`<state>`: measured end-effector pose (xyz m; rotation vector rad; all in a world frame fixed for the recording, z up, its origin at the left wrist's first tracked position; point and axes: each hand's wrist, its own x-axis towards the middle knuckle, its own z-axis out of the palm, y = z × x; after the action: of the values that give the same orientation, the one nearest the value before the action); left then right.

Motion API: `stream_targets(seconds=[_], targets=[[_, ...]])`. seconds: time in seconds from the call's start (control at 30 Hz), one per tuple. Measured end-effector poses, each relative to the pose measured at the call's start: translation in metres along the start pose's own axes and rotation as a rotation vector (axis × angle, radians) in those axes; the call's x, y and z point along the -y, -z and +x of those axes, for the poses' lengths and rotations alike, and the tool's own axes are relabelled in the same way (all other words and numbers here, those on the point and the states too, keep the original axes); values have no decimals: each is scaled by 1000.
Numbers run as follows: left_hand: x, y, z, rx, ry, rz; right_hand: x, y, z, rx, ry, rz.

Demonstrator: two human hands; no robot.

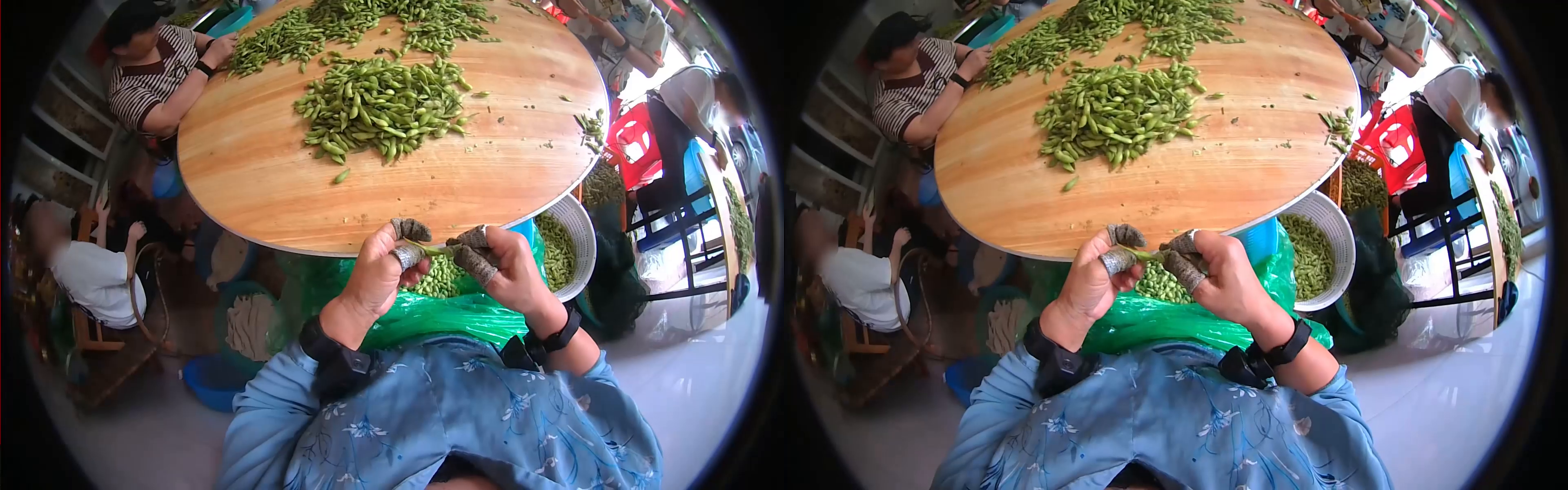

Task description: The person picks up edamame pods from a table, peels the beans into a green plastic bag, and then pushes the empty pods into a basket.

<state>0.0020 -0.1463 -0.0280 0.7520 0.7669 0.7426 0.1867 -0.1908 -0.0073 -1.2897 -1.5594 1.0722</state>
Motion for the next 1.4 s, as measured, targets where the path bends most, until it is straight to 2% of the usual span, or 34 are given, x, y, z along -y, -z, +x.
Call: stream_targets(seconds=[0.1,0.13,0.17,0.23,0.33,0.47,0.53,0.6,0.67,0.73,0.8,0.83,0.97,1.03,1.07,1.1,1.13,1.17,1.23,1.33,1.37,1.4], targets=[[2,-9,0,-38,-95,181,1,-5,-2,-90,0,151],[1,-11,0,-49,-96,236,-1,-1,-1,-44,127,-30],[4,-9,3,0,-177,246,0,-2,-1,-44,182,-83],[8,-12,5,-33,-296,433,6,-5,-1,2,180,-146],[5,-12,3,40,-274,619,1,-4,0,20,142,-347],[4,-21,-3,97,-257,658,-13,-2,-2,41,121,-418],[5,-20,-5,138,-227,693,-13,0,-3,84,99,-385],[5,-17,-3,167,-244,683,-21,-2,-5,40,125,-363],[3,-17,-3,169,-171,561,-20,-1,-6,55,14,-169],[3,-18,-3,163,-183,530,-25,-1,-8,83,-33,-121],[7,-6,-4,170,-279,638,-33,-5,-10,1,41,201],[9,-4,-6,120,-302,706,-31,1,-12,44,-48,270],[17,4,-4,41,-373,903,-44,-1,-7,-11,-89,514],[22,5,-6,-18,-593,1296,-44,2,-7,-28,-92,576],[24,5,-4,11,-676,1374,-44,2,-5,-36,-96,642],[25,8,-4,27,-732,1463,-38,6,-5,-77,-93,572],[28,14,-3,77,-698,1549,-35,9,-6,-100,-117,530],[29,18,-1,135,-700,1500,-32,13,-8,-76,-175,600],[40,35,5,151,-654,1491,-33,22,-12,-104,-170,510],[46,53,15,105,-586,1495,-37,45,-28,-131,-246,347],[53,65,20,88,-581,1530,-41,54,-35,-178,-242,393],[62,78,24,75,-574,1562,-51,66,-43,-229,-289,241]])
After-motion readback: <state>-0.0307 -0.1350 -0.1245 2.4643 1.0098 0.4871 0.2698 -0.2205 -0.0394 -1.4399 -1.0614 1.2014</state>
